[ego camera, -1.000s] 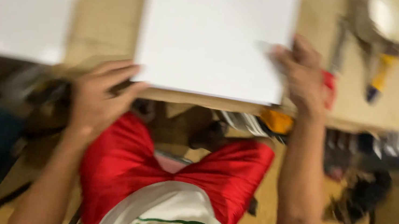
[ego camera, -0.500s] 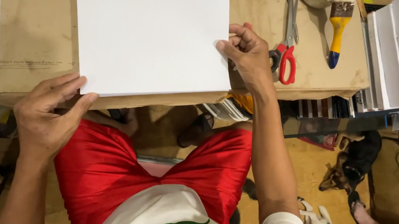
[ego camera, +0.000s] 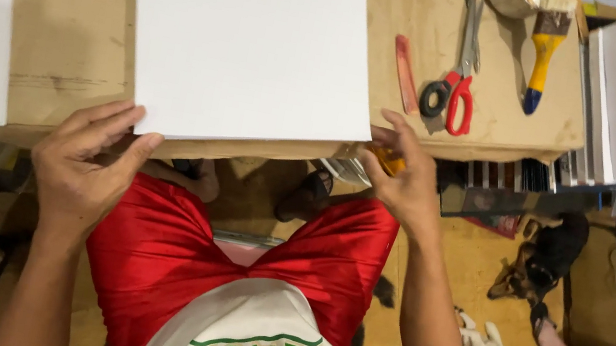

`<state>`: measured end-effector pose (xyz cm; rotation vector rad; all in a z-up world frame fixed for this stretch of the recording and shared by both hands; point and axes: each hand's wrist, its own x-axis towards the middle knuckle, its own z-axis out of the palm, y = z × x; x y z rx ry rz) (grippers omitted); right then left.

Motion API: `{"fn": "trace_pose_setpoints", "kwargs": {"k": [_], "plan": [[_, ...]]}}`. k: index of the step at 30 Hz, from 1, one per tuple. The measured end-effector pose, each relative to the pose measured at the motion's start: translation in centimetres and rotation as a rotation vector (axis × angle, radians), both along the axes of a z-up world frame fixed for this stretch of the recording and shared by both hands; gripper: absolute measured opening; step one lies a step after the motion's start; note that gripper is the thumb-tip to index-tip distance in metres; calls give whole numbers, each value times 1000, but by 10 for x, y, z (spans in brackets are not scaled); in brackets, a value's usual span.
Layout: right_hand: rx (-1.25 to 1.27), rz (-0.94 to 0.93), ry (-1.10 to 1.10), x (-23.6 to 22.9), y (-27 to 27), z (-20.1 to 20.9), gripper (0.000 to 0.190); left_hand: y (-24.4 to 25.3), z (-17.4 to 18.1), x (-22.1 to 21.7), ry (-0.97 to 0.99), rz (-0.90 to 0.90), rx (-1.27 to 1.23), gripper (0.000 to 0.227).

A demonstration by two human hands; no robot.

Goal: The person cuts a stack of white paper sheets using red-handled scissors. They trim the edges of the stack, place it on the table, and then pick up another stack to continue cutting.

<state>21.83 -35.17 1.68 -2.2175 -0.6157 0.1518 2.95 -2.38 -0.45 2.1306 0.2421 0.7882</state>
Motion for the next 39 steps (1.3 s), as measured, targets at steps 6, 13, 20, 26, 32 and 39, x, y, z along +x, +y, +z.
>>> {"fn": "trace_pose_setpoints", "kwargs": {"k": [6,13,20,26,32,39], "plan": [[263,-15,307,18,11,0,42,6,-3,2,23,-7,31,32],[256,-58,465,33,31,5,24,18,1,17,93,63,-78,32],[91,69,-108,17,23,-15,48,28,-7,24,60,42,-43,34],[158,155,-442,16,28,-27,18,30,-14,20,24,19,1,34],[190,159,-430,17,30,-23,15,33,-14,20,-1,-6,-6,34],[240,128,-280,23,29,-24,15,34,-12,21,4,-14,-3,34]]}}
